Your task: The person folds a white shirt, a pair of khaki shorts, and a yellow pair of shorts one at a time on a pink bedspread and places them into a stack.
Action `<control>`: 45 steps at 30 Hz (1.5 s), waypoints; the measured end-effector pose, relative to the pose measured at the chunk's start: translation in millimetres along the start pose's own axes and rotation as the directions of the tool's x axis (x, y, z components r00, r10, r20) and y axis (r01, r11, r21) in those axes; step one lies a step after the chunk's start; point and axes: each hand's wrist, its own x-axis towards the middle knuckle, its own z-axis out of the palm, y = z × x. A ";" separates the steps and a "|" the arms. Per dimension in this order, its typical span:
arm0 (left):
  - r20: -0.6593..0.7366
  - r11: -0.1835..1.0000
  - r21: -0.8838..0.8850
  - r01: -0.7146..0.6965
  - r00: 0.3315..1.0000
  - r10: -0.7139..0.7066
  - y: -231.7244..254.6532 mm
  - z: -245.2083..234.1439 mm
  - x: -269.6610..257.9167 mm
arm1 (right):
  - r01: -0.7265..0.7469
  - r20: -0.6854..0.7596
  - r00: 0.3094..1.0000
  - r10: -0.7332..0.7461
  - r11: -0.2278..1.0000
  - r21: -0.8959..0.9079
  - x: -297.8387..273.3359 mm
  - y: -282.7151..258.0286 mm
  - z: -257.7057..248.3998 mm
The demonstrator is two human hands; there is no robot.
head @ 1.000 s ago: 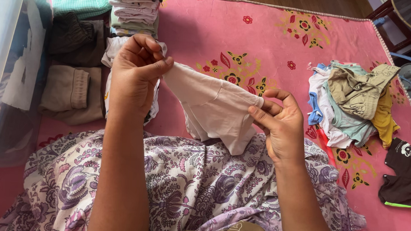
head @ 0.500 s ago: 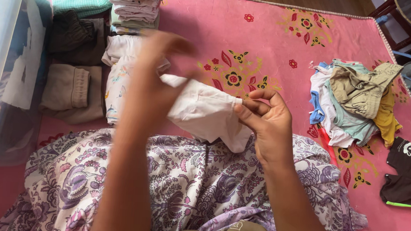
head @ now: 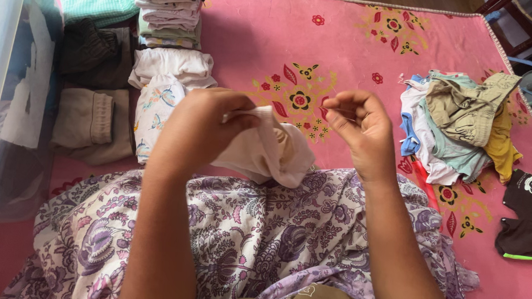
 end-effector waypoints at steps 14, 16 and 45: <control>0.040 0.988 -0.017 0.150 0.988 -0.150 -31.8 -10.1 -5.9 | -0.073 -0.008 0.996 0.094 0.711 -0.700 -22.5 79.4 43.5; 0.028 0.977 0.020 0.210 0.977 -0.211 -41.3 -13.4 -2.8 | -0.183 -0.092 0.982 0.163 0.727 -0.662 -3.5 74.8 29.4; 0.361 0.852 -0.274 0.447 0.869 -0.339 -11.6 48.4 9.4 | -0.299 0.387 0.878 0.281 0.954 -0.013 12.7 -42.2 44.9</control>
